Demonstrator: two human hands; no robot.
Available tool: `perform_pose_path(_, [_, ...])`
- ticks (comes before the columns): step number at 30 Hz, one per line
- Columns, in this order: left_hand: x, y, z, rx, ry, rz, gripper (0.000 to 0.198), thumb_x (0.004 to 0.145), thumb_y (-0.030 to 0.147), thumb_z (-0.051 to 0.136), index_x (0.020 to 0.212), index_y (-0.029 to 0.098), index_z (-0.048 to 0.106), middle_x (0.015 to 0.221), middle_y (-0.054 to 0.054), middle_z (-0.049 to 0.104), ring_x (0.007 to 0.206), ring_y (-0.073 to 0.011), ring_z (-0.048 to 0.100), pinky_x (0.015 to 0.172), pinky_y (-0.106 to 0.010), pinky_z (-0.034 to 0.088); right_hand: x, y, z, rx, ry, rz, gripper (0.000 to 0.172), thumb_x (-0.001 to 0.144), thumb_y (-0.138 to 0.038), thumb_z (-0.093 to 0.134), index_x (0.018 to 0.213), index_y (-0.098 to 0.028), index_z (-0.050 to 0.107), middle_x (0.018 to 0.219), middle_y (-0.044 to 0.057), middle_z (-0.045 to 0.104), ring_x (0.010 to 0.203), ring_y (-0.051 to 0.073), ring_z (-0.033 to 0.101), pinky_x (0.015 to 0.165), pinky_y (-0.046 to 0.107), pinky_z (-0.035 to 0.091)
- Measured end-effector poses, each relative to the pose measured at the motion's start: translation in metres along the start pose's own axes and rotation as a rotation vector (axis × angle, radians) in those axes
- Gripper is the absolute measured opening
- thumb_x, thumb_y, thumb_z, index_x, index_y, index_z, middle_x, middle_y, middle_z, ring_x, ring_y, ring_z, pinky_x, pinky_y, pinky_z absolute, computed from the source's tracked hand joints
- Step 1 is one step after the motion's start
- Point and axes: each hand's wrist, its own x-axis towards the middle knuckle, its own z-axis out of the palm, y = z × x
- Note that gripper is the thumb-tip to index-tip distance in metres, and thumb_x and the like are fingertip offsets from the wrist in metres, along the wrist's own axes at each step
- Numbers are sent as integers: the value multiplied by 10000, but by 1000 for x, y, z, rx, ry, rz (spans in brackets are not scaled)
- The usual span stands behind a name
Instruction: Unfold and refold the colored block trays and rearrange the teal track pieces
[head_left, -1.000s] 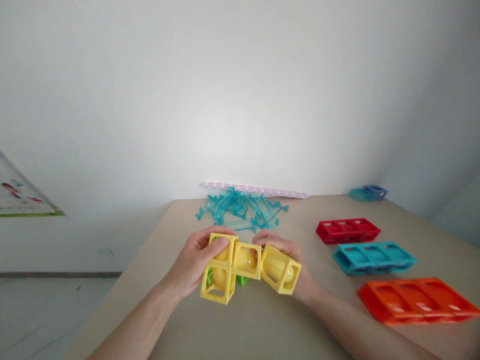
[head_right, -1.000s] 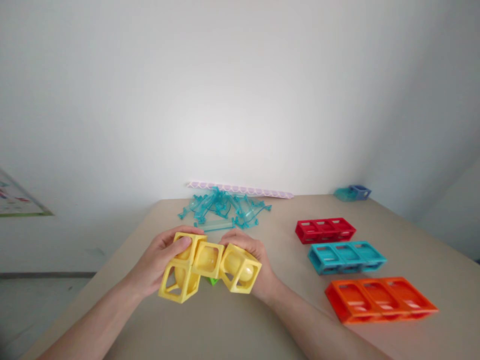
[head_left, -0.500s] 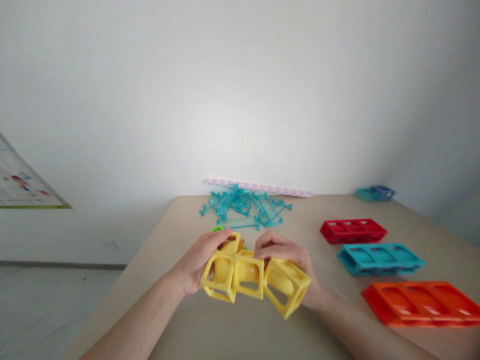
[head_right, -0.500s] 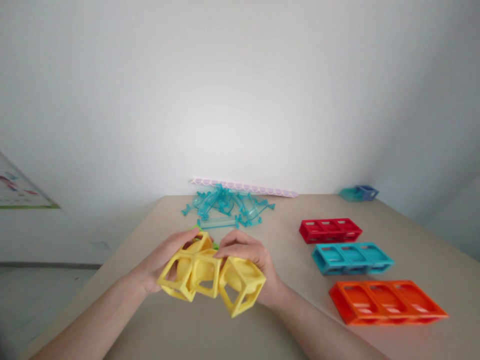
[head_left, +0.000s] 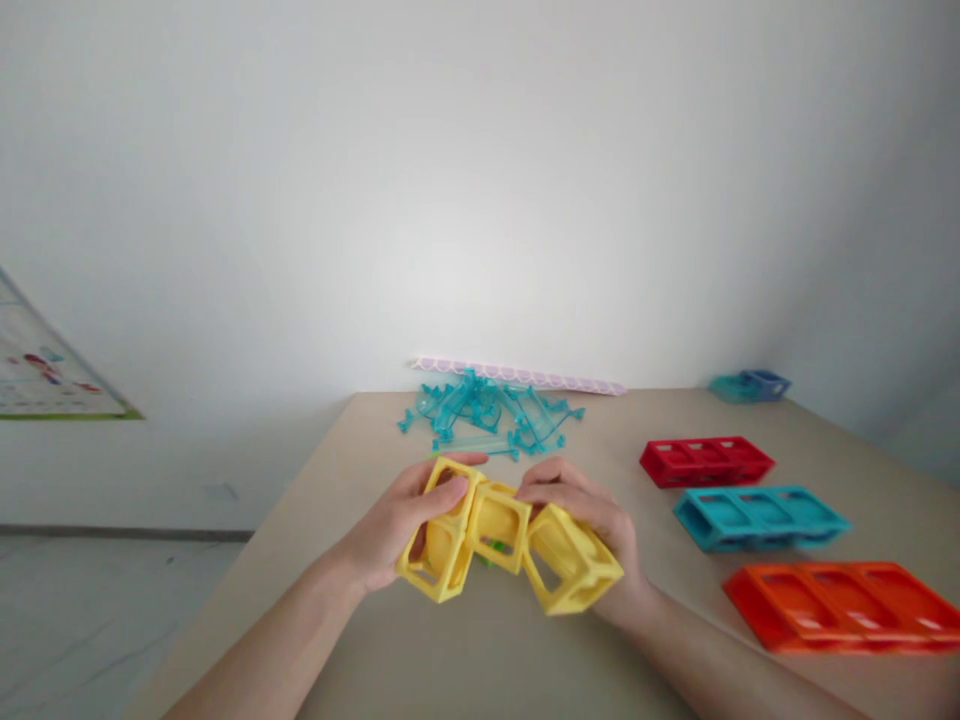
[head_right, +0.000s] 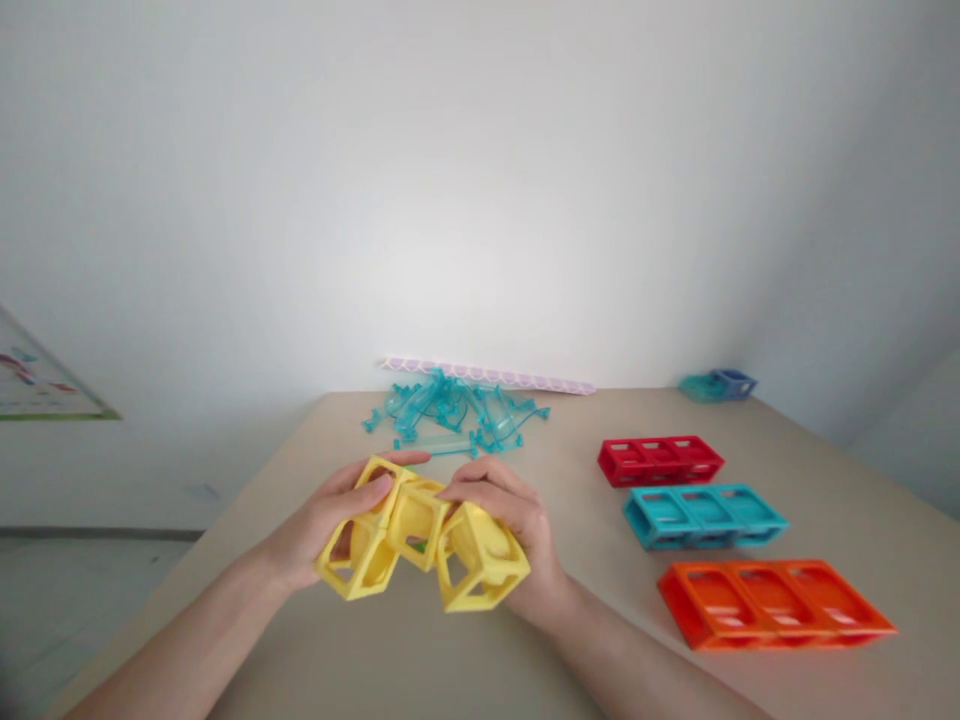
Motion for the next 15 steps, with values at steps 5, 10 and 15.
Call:
perform_pose_path(5, [0, -9, -1, 114, -45, 121, 436, 772, 334, 709, 1170, 201, 591, 880, -77, 667, 684, -210, 666, 611, -307, 543, -3, 12, 2, 155, 100, 137, 179, 695, -302, 768, 855, -253, 704, 837, 59, 623, 800, 236, 589, 711, 351, 483])
perform_pose_path(10, [-2, -9, 0, 269, 39, 326, 523, 635, 186, 810, 1125, 197, 629, 951, -75, 655, 792, -201, 625, 650, -231, 522, -14, 33, 13, 447, 204, 339, 267, 677, -386, 783, 894, -270, 680, 889, 46, 665, 799, 238, 618, 719, 355, 510])
perform_pose_path(15, [-2, -8, -1, 353, 44, 312, 576, 592, 154, 822, 1126, 217, 613, 968, -46, 632, 743, -160, 601, 637, -213, 509, -18, 40, 17, 465, 260, 428, 317, 679, -453, 772, 884, -237, 665, 921, 74, 678, 860, 280, 634, 804, 414, 510])
